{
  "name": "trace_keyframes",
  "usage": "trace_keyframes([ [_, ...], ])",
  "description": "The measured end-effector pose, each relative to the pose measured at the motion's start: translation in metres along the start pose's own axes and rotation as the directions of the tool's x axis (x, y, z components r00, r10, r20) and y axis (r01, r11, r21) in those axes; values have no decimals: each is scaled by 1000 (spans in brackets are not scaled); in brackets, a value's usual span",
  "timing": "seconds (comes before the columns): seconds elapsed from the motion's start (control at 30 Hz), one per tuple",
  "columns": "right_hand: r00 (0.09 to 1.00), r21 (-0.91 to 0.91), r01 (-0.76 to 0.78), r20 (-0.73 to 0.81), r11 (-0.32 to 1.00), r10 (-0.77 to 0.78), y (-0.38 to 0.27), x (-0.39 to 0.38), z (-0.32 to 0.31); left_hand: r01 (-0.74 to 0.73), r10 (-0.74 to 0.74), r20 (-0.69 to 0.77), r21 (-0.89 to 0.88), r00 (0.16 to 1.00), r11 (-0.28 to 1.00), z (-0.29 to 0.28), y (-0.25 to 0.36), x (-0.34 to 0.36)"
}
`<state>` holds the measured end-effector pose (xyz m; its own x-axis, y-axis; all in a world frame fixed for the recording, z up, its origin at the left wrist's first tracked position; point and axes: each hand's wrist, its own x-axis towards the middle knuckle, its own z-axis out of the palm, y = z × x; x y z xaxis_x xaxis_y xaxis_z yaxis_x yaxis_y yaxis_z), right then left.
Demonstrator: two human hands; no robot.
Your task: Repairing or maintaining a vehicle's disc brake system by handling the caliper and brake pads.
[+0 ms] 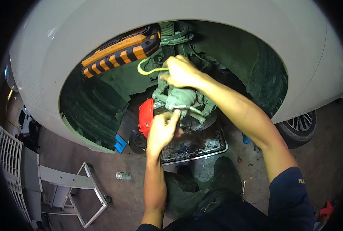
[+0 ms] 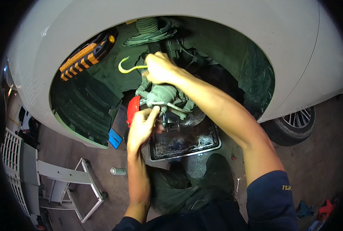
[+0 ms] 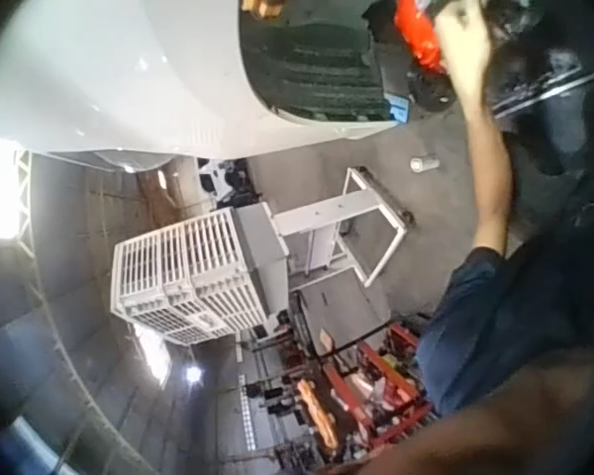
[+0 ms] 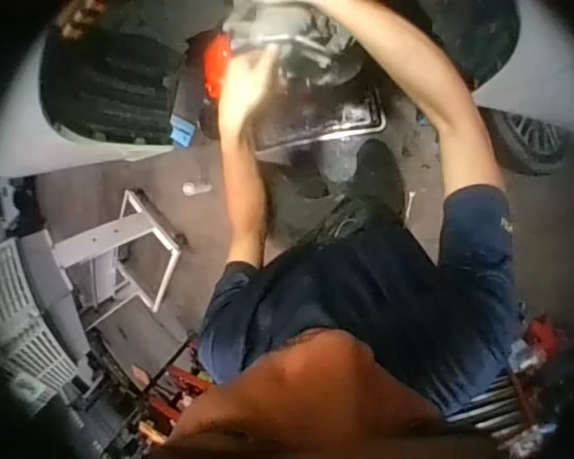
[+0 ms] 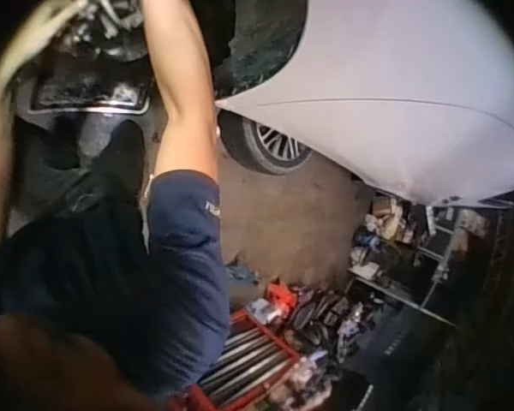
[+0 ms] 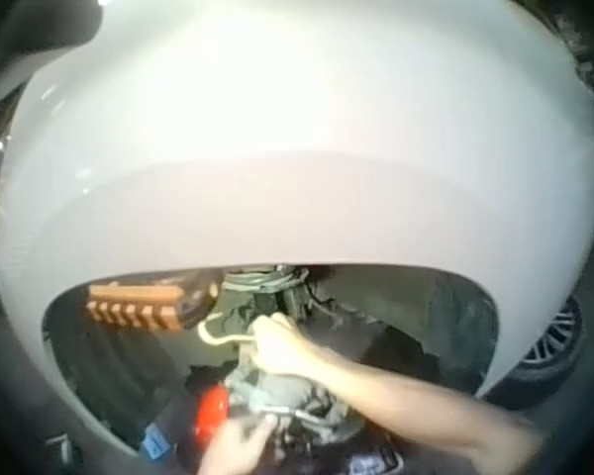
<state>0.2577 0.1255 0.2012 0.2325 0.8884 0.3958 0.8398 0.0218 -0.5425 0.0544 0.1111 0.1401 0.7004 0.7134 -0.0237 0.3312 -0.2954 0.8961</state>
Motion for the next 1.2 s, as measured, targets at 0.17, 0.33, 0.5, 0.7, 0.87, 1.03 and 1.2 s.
trace_keyframes([
  [0.17,990,-13,-130,-50,991,129,-11,-10,2,-669,862,-177,563,476,485,-11,5,-1],
  [0.33,981,3,-173,-91,985,172,-8,-14,-1,-818,882,65,410,468,403,-12,5,32],
  [0.5,984,-22,-153,-96,988,150,-10,-14,-2,-842,892,84,378,445,385,-8,1,47],
  [0.7,974,16,-132,-185,991,133,-11,-16,1,-817,904,2,429,427,385,7,-2,51],
  [0.87,978,14,-168,-122,986,169,-8,-10,1,-846,915,-13,374,404,379,6,-1,52],
  [1.03,976,23,-180,-117,983,182,-4,-7,3,-857,875,83,261,478,443,-10,-2,54],
  [1.2,974,2,-202,-100,979,201,-2,-4,5,-847,853,102,224,512,482,-14,-2,53],
])
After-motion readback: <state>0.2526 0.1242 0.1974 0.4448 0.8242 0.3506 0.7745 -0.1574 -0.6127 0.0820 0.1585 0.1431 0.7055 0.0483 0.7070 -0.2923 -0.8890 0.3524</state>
